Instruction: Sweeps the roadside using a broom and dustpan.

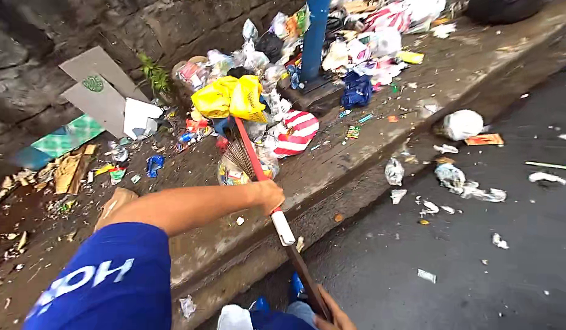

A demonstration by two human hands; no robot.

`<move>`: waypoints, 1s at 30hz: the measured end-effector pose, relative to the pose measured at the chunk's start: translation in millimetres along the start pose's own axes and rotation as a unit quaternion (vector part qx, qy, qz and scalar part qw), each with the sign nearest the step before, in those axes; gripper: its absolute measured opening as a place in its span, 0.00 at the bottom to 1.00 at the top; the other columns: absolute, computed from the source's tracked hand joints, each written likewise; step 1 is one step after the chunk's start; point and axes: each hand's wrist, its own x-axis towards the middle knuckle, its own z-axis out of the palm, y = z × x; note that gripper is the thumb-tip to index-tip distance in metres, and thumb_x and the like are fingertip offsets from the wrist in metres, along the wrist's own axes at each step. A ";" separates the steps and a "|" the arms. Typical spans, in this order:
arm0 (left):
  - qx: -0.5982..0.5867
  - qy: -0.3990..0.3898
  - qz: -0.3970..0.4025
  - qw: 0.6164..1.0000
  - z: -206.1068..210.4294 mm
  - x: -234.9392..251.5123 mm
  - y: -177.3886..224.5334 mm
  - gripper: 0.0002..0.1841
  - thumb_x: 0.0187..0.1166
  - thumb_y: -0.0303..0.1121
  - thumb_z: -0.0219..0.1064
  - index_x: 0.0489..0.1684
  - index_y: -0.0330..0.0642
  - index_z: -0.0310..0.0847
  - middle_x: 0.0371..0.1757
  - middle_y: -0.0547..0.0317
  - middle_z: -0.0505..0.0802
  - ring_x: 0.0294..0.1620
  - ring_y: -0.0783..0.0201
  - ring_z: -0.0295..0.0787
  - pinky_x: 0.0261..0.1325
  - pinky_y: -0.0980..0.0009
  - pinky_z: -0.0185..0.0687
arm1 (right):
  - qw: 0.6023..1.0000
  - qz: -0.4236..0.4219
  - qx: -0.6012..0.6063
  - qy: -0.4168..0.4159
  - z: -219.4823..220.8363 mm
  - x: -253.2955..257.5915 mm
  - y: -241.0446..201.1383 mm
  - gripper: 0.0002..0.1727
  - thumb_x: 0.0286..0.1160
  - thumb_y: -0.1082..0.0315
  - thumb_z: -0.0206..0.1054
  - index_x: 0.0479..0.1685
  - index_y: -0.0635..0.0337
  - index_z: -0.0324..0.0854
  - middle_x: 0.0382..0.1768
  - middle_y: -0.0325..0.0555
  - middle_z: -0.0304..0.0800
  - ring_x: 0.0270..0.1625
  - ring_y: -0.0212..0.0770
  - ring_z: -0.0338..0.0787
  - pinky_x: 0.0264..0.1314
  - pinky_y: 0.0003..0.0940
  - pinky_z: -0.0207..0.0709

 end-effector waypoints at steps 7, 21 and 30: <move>-0.008 0.016 -0.002 1.000 -30.0 -34.8 -15.1 0.14 0.64 0.39 0.81 0.41 0.42 0.91 0.40 0.47 0.93 0.51 0.41 0.90 0.54 0.40 0.81 | 0.999 0.027 0.017 -0.040 0.7 -2.2 -16.9 0.46 0.78 0.72 0.68 0.96 0.62 0.46 0.78 0.68 0.77 0.73 0.54 0.86 0.78 0.52 0.77; -0.085 0.052 -0.061 0.993 -44.0 -98.0 7.7 0.10 0.70 0.33 0.74 0.45 0.41 0.90 0.40 0.45 0.91 0.48 0.42 0.88 0.47 0.39 0.78 | 0.996 0.006 -0.076 -0.034 1.1 -10.1 -21.0 0.47 0.73 0.71 0.68 0.96 0.59 0.49 0.72 0.64 0.83 0.68 0.54 0.89 0.72 0.55 0.81; -0.195 0.168 -0.125 0.958 5.3 -156.9 18.4 0.09 0.72 0.33 0.73 0.43 0.38 0.87 0.38 0.41 0.88 0.45 0.38 0.86 0.42 0.37 0.76 | 0.983 0.029 -0.179 -0.005 -42.0 27.5 -41.4 0.44 0.77 0.70 0.65 0.96 0.55 0.49 0.55 0.59 0.86 0.31 0.40 0.86 0.31 0.42 0.82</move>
